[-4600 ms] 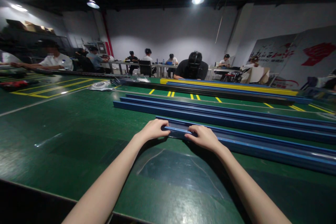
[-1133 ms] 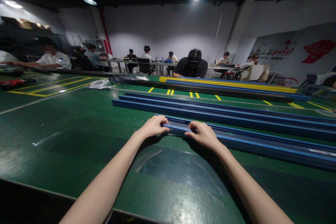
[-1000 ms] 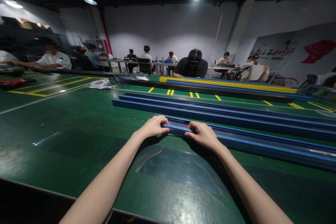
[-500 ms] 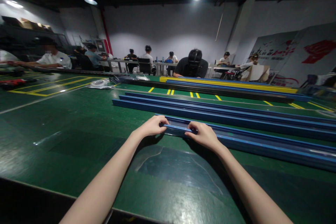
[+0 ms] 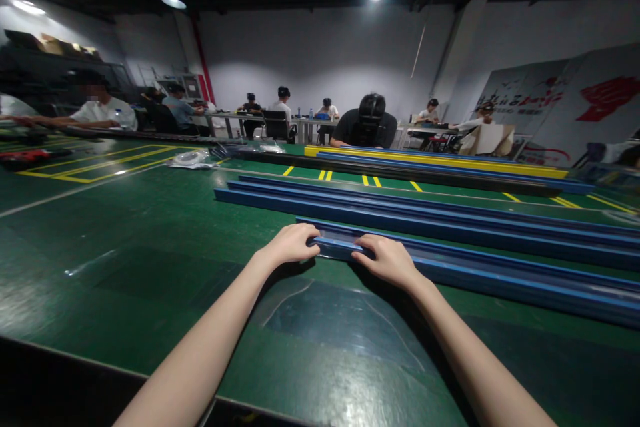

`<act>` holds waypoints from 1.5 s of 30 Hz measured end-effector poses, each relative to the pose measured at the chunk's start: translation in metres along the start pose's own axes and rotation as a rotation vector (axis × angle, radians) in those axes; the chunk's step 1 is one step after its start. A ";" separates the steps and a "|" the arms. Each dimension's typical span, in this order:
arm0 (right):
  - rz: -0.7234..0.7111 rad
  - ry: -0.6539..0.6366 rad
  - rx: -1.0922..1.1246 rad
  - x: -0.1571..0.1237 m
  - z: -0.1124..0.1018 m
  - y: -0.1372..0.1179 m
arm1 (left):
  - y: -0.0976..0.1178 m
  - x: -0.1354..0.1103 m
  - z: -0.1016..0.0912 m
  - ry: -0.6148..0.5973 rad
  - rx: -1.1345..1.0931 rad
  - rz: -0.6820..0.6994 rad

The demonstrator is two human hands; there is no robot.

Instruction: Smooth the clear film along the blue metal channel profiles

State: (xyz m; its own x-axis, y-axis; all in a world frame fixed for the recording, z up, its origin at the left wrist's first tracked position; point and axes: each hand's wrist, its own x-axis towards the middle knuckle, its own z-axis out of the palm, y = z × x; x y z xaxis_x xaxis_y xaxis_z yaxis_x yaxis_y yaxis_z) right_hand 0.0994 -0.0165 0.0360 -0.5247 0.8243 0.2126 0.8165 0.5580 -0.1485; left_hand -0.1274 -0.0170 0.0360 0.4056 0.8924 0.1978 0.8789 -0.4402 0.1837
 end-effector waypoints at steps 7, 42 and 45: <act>-0.010 -0.011 -0.004 -0.001 0.000 0.000 | 0.001 0.000 0.001 0.005 0.050 0.033; 0.047 0.092 0.310 0.001 0.001 0.006 | 0.005 0.001 -0.002 0.187 -0.198 0.148; 0.053 0.095 0.314 0.001 0.002 0.006 | 0.005 0.000 -0.002 0.185 -0.193 0.144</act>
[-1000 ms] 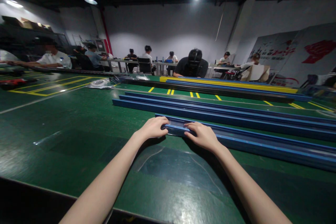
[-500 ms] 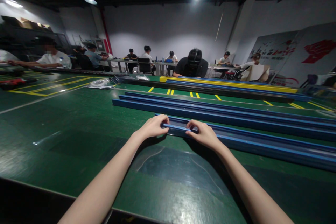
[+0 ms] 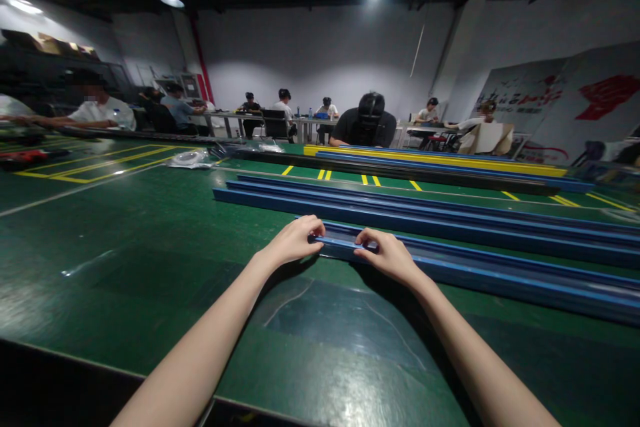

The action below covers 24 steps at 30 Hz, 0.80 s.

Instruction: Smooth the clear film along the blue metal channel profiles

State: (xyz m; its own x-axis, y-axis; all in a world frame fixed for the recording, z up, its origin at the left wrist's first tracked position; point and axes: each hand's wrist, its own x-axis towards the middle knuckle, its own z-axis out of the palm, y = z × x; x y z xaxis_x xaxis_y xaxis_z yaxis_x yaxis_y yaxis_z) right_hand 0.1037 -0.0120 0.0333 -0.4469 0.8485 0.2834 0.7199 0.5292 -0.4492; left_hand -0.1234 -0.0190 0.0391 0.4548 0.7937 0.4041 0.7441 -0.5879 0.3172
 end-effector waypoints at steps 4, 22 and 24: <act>-0.002 0.011 0.024 0.001 0.001 0.002 | -0.001 0.000 0.000 -0.001 0.003 -0.006; 0.018 -0.045 -0.059 0.001 -0.001 -0.001 | -0.007 0.003 0.000 -0.061 -0.015 -0.052; 0.022 -0.042 -0.053 0.001 -0.001 -0.001 | -0.007 0.004 0.000 -0.070 -0.014 -0.054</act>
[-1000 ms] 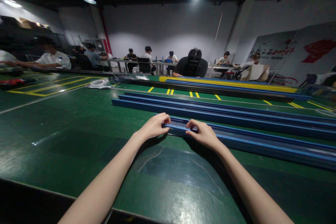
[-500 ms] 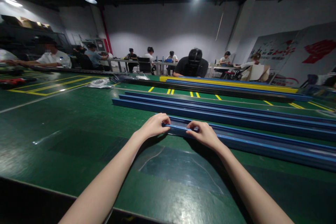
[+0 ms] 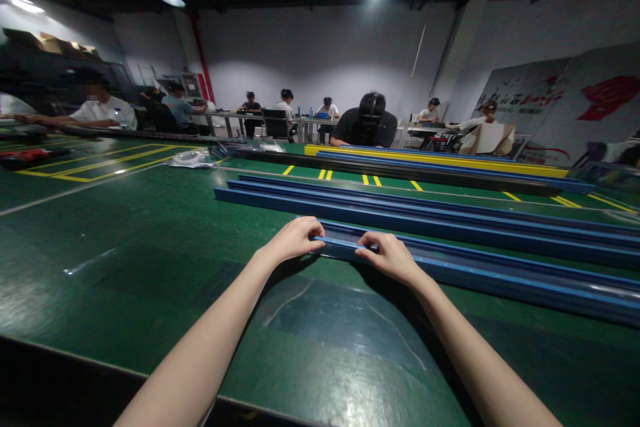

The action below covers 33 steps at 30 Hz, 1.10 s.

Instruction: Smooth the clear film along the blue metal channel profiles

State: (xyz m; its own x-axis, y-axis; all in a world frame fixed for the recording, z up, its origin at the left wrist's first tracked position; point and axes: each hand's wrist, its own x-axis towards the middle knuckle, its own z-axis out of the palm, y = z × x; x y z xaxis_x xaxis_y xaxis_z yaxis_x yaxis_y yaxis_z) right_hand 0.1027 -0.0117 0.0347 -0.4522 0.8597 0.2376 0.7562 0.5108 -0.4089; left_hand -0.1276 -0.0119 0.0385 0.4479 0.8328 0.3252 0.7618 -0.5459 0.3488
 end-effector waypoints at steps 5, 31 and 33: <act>0.013 -0.001 0.002 0.000 -0.001 -0.001 | -0.001 0.001 0.000 -0.012 0.001 0.007; 0.011 -0.009 -0.005 0.001 -0.001 0.000 | 0.003 0.010 0.002 -0.083 -0.032 -0.099; 0.011 -0.007 -0.009 0.000 -0.001 -0.001 | 0.002 0.010 0.004 -0.087 -0.018 -0.112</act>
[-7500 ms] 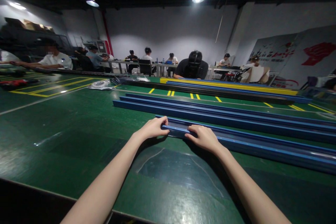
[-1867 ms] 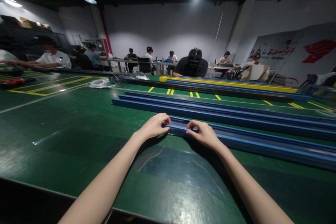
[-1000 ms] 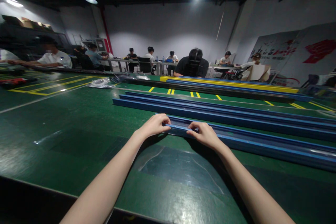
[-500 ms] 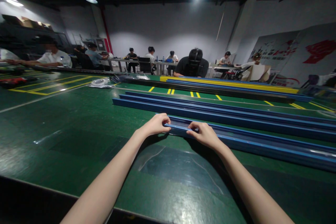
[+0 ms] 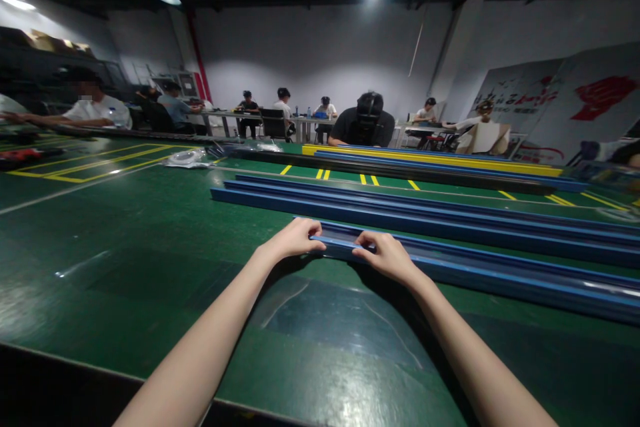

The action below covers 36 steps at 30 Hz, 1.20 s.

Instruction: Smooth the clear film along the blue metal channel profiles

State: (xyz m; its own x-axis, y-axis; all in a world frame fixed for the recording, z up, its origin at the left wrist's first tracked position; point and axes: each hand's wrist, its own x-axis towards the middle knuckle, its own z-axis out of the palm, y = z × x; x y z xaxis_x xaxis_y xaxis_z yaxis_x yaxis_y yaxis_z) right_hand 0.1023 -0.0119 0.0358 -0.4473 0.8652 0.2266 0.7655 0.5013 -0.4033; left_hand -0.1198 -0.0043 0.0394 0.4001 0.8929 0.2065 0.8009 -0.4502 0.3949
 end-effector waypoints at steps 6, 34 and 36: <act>-0.053 0.003 -0.028 -0.002 -0.001 0.000 | 0.003 -0.001 0.004 -0.003 0.067 0.005; 0.017 0.078 -0.511 -0.064 -0.050 0.059 | 0.090 0.032 0.034 -0.049 0.435 0.250; 0.013 0.074 -0.524 -0.062 -0.049 0.056 | 0.088 0.031 0.033 -0.041 0.429 0.250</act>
State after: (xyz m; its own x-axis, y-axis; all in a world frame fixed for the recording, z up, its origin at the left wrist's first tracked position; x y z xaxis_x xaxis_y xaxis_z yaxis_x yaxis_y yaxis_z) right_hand 0.1959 -0.0373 0.0425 -0.4166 0.8601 0.2944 0.9079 0.4103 0.0860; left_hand -0.0224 -0.0154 0.0509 0.6139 0.7611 0.2094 0.7856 -0.6149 -0.0680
